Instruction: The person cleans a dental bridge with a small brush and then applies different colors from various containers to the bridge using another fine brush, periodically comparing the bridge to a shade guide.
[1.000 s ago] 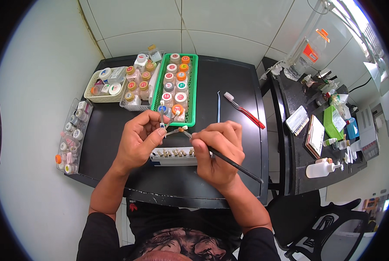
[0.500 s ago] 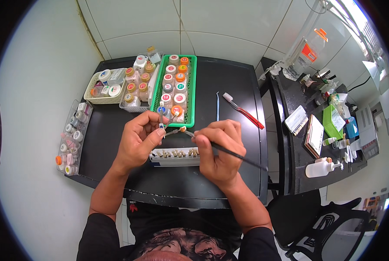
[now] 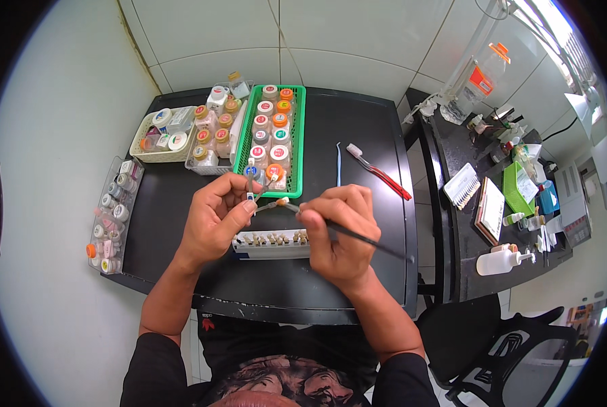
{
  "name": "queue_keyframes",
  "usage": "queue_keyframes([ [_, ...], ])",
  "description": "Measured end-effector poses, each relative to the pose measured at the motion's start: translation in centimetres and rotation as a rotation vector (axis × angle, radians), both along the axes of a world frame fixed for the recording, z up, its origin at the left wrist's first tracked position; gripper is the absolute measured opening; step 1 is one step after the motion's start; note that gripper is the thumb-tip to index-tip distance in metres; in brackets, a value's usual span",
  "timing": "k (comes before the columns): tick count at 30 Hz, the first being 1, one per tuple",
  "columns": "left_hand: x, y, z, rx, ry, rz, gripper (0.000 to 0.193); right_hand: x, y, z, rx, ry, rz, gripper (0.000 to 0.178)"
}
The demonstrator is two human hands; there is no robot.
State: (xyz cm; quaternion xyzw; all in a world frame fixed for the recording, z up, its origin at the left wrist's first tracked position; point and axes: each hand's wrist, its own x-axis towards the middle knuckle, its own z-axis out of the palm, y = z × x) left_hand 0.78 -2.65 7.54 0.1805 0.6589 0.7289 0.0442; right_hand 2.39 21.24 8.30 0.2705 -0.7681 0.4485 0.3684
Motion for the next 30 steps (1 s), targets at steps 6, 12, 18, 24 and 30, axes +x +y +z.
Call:
queue_keyframes([
  [6,0.0,0.0,0.4,-0.024,-0.011,0.007,0.024,0.0,-0.1,0.3,0.0,0.005,0.005,0.008],
  [12,0.0,0.1,0.4,-0.024,-0.009,0.009,0.023,0.1,0.1,-0.4,-0.186,-0.102,-0.015,0.009],
  [18,0.0,0.1,0.4,-0.029,-0.013,-0.003,0.023,-0.2,0.1,-1.0,-0.162,-0.099,-0.056,0.009],
  [24,0.0,-0.1,0.3,-0.04,-0.017,-0.015,0.023,0.0,0.0,-0.6,-0.061,-0.072,-0.06,0.009],
  [30,0.1,0.1,0.2,-0.047,-0.007,-0.022,0.023,-0.2,0.1,-0.7,-0.082,-0.07,-0.046,0.012],
])
